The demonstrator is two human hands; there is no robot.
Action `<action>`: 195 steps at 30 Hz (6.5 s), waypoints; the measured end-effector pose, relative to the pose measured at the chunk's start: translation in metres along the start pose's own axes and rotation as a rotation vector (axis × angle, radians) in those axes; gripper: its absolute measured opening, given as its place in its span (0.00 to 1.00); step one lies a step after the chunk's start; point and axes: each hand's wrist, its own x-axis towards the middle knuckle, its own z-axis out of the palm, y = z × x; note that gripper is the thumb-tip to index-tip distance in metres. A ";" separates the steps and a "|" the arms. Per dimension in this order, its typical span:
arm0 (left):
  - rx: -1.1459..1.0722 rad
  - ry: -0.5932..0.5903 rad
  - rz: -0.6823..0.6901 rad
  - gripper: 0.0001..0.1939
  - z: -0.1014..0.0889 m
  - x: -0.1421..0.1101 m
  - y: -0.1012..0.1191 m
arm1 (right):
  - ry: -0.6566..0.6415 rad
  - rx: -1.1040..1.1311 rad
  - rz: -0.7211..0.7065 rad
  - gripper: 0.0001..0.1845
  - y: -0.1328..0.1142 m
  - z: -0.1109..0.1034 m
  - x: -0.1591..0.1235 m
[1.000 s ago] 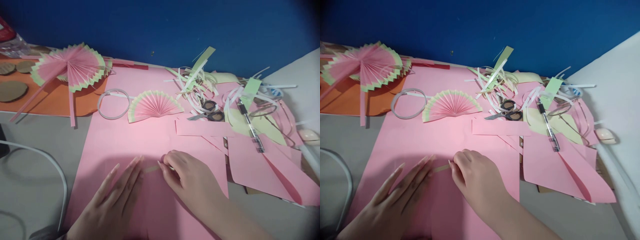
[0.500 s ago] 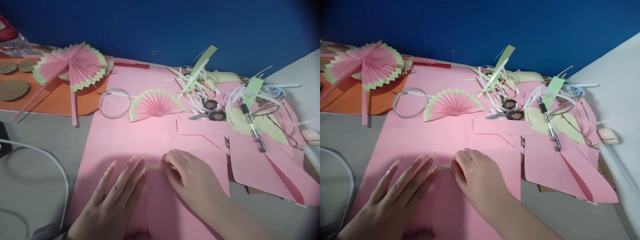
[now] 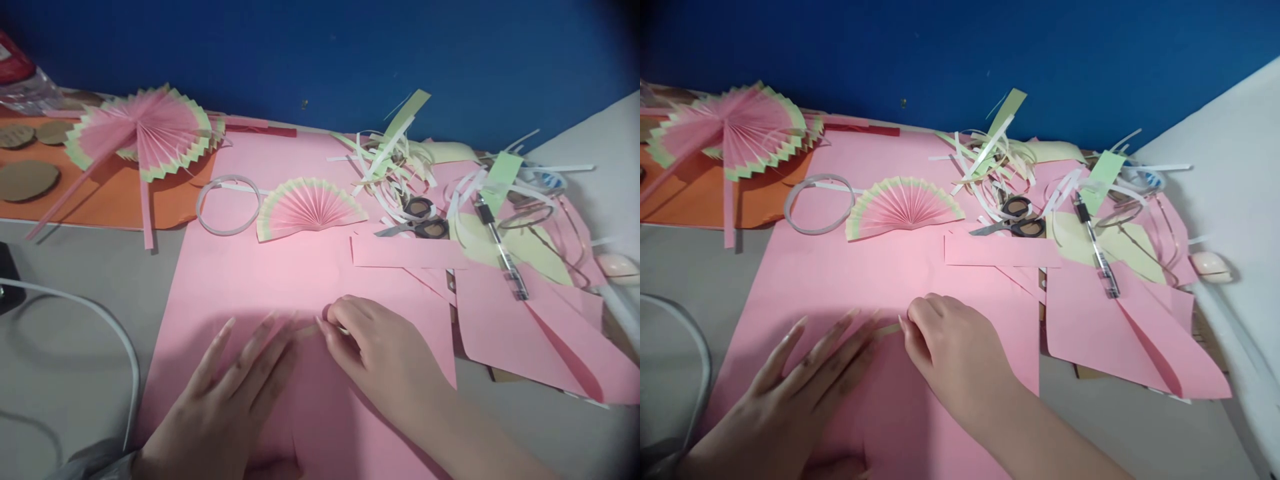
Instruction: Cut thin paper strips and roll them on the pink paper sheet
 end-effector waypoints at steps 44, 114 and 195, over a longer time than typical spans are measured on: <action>-0.017 -0.002 -0.032 0.39 -0.001 0.002 0.002 | 0.049 -0.036 -0.049 0.10 0.000 0.002 -0.001; 0.042 -0.065 -0.027 0.42 -0.026 -0.017 -0.015 | 0.009 -0.048 0.023 0.12 -0.003 0.001 0.000; 0.025 0.041 0.084 0.45 0.004 0.014 0.007 | -0.114 0.006 0.067 0.11 0.004 -0.012 -0.005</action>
